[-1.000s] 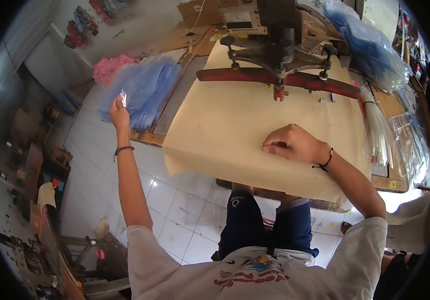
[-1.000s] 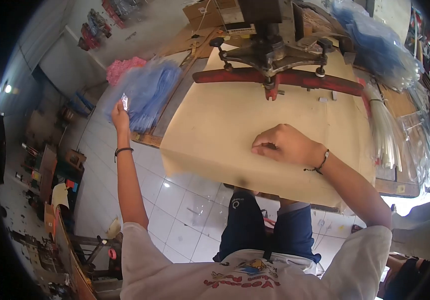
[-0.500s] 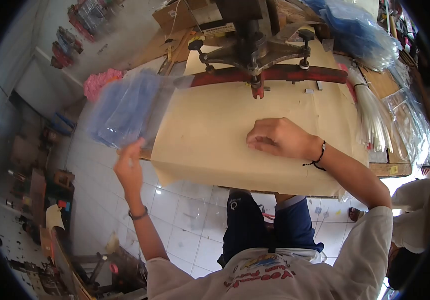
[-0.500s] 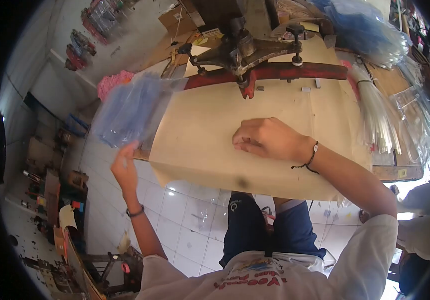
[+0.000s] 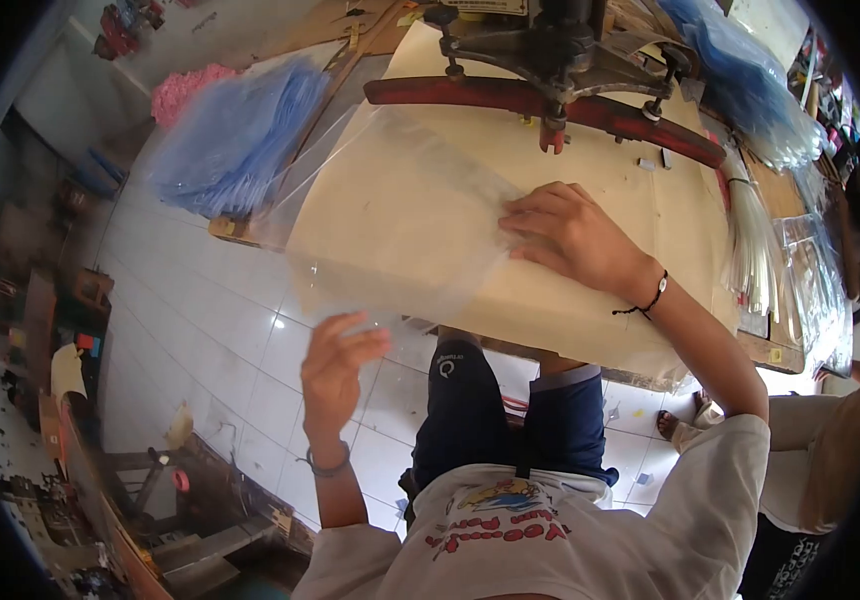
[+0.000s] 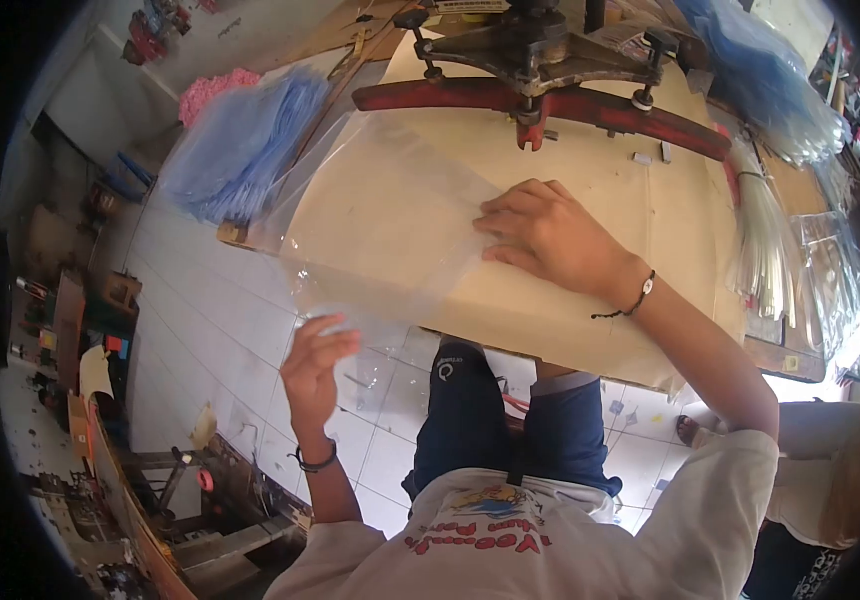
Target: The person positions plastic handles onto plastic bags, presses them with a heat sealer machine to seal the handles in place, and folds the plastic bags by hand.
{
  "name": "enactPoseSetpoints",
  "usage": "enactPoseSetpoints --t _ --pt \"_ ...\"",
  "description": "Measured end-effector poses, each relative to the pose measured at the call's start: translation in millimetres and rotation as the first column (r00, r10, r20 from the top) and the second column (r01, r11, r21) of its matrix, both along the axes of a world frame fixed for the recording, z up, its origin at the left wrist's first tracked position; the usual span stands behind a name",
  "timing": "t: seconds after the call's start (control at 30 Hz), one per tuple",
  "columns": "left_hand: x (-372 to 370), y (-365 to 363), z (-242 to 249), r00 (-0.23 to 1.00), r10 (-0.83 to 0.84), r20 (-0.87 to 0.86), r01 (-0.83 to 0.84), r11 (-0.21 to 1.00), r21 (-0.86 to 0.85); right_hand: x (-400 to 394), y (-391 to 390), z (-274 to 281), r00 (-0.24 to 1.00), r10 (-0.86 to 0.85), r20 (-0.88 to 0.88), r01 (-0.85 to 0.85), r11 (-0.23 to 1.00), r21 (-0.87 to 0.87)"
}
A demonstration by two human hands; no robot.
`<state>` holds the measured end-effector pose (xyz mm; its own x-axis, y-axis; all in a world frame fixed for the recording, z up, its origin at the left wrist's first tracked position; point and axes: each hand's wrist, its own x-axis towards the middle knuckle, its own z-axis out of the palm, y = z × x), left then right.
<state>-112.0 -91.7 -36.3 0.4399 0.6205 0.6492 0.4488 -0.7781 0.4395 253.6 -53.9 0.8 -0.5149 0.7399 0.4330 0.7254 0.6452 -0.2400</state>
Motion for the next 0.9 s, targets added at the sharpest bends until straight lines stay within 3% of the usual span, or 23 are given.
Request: enactPoseSetpoints --t 0.17,0.27,0.33,0.43,0.53,0.77,0.9 --pt "-12 23 13 0.966 0.247 -0.069 -0.225 0.945 0.236 -14 -8 8 0.996 -0.071 0.062 0.072 0.997 -0.026" --pt "-20 34 16 0.958 0.249 -0.140 -0.221 0.957 0.189 -16 -5 16 0.993 -0.061 0.099 0.064 0.997 -0.036" --pt "-20 40 9 0.965 0.219 -0.142 -0.208 0.974 0.086 -12 -1 17 0.993 -0.041 0.106 0.046 0.998 -0.048" --pt "-7 40 11 0.964 0.212 -0.158 -0.217 0.976 -0.017 -1 8 9 0.994 0.038 -0.101 -0.049 0.994 -0.103" --pt "1 47 6 0.965 0.213 -0.156 -0.229 0.969 -0.089 6 12 5 0.990 0.102 -0.098 -0.100 0.995 0.028" --pt "10 68 18 0.983 0.139 -0.119 -0.173 0.918 -0.357 23 9 9 0.993 0.051 -0.109 -0.065 0.989 -0.130" --pt "1 82 41 0.990 0.016 -0.141 -0.094 0.817 -0.569 25 9 13 0.989 0.009 -0.147 -0.038 0.980 -0.196"
